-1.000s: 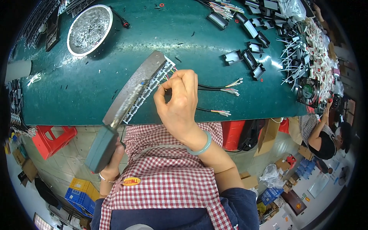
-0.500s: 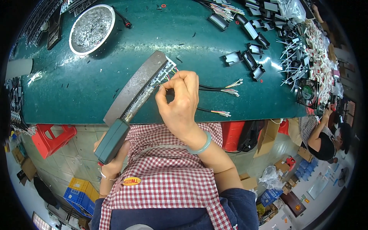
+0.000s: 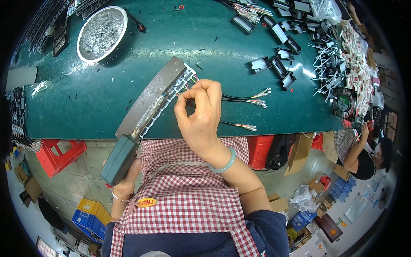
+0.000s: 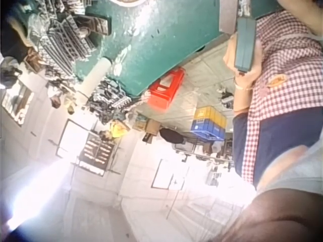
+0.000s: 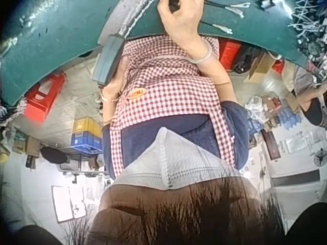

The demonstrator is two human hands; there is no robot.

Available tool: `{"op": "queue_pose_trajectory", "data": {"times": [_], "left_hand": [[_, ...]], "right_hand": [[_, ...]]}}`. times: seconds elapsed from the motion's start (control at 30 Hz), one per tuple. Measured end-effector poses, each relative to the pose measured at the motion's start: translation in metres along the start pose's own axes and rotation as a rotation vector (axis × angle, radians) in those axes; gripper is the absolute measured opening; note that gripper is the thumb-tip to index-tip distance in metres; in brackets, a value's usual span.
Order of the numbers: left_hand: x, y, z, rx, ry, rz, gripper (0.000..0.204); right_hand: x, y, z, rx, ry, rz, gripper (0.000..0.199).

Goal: The person attaches wires to circuit board modules resting on a metal fixture by hand and solders the wire ends into place using a soldering tool.

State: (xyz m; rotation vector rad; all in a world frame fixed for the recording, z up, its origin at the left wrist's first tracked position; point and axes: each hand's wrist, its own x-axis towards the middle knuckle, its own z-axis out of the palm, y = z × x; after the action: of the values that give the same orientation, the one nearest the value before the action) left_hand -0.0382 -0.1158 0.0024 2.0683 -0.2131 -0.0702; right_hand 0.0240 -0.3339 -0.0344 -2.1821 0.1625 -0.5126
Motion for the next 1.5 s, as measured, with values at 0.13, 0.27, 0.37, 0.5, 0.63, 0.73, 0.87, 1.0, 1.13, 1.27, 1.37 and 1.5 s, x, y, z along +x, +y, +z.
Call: {"op": "queue_pose_trajectory", "data": {"times": [0.13,0.27,0.37,0.5,0.63,0.73,0.87,1.0,1.13,1.27,1.37,1.5], "left_hand": [[0.005,0.005,-0.001,0.062,-0.037,0.046,0.026],[0.007,0.008,0.001,0.025,-0.018,0.005,0.026],[0.009,0.007,0.0,0.011,-0.061,-0.015,0.026],[0.011,0.009,0.0,0.018,-0.08,-0.025,0.026],[0.013,0.009,0.0,0.02,-0.09,-0.026,0.023],[0.014,0.01,-0.001,0.037,-0.103,-0.011,0.023],[0.015,0.009,-0.001,0.038,-0.106,-0.012,0.022],[0.007,0.005,-0.001,0.004,-0.033,0.033,0.023],[-0.01,-0.001,-0.001,-0.051,0.057,-0.112,0.027],[-0.008,-0.004,-0.015,0.091,0.266,-0.089,0.028],[0.008,0.007,-0.034,0.405,0.384,0.02,0.038],[0.043,0.016,-0.042,-0.088,0.637,-0.219,0.042]], "right_hand": [[-0.001,0.001,0.003,-0.033,0.019,-0.036,0.017],[-0.002,0.002,0.004,-0.033,0.022,-0.031,0.019],[-0.001,0.002,0.004,-0.056,0.031,-0.05,0.02],[0.0,0.001,0.005,-0.068,0.033,-0.071,0.02],[0.0,0.001,0.005,-0.081,0.039,-0.097,0.021],[0.0,0.002,0.005,-0.081,0.042,-0.099,0.021],[0.001,0.003,0.006,-0.082,0.045,-0.107,0.021],[0.002,0.001,0.006,-0.079,0.04,-0.113,0.021],[0.002,0.001,0.006,-0.071,0.048,-0.103,0.021],[0.002,0.002,0.005,-0.071,0.042,-0.1,0.021],[-0.001,0.001,0.004,-0.039,0.039,-0.083,0.02],[-0.001,-0.001,0.0,0.042,0.016,-0.017,0.012]]}}
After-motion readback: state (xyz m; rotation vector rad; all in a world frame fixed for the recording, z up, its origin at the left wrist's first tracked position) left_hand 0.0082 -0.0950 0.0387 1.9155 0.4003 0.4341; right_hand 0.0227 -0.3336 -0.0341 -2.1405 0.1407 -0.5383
